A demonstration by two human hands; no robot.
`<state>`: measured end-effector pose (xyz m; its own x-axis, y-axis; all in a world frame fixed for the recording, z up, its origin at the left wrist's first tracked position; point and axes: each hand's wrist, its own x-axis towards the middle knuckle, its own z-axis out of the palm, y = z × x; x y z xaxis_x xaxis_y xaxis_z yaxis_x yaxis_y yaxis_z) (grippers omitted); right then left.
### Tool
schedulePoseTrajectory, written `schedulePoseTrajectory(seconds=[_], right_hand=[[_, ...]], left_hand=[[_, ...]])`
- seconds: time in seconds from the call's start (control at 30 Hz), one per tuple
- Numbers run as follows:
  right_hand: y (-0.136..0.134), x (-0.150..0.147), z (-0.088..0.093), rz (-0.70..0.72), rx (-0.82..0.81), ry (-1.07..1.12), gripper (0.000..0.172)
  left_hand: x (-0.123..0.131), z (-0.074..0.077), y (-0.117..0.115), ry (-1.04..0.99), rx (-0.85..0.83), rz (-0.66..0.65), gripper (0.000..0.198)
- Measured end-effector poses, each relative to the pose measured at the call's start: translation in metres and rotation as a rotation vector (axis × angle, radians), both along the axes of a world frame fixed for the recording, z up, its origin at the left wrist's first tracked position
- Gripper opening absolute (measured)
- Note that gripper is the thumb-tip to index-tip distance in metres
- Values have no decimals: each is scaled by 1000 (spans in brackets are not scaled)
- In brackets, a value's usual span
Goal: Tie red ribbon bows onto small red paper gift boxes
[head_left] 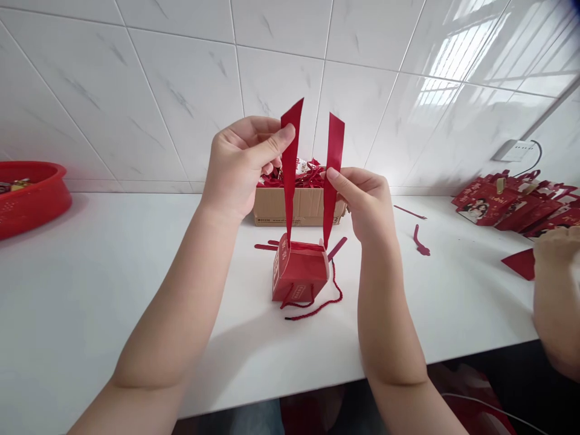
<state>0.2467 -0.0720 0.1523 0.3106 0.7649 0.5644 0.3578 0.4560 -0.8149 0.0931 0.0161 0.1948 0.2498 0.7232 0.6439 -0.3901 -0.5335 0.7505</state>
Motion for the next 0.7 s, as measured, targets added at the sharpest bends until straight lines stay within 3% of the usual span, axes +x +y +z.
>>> schedulePoseTrajectory(seconds=[0.4,0.57,0.7], right_hand=[[0,-2,-1,77,-33,-10,35],[7,-10,-4,145,-40,62,36],[15,-23,-7,190,6,120,34]], left_hand=[[-7,-4,9,82,38,-8,25],[-4,-3,7,120,52,-94,26],[-1,-1,3,268,25,-139,24]])
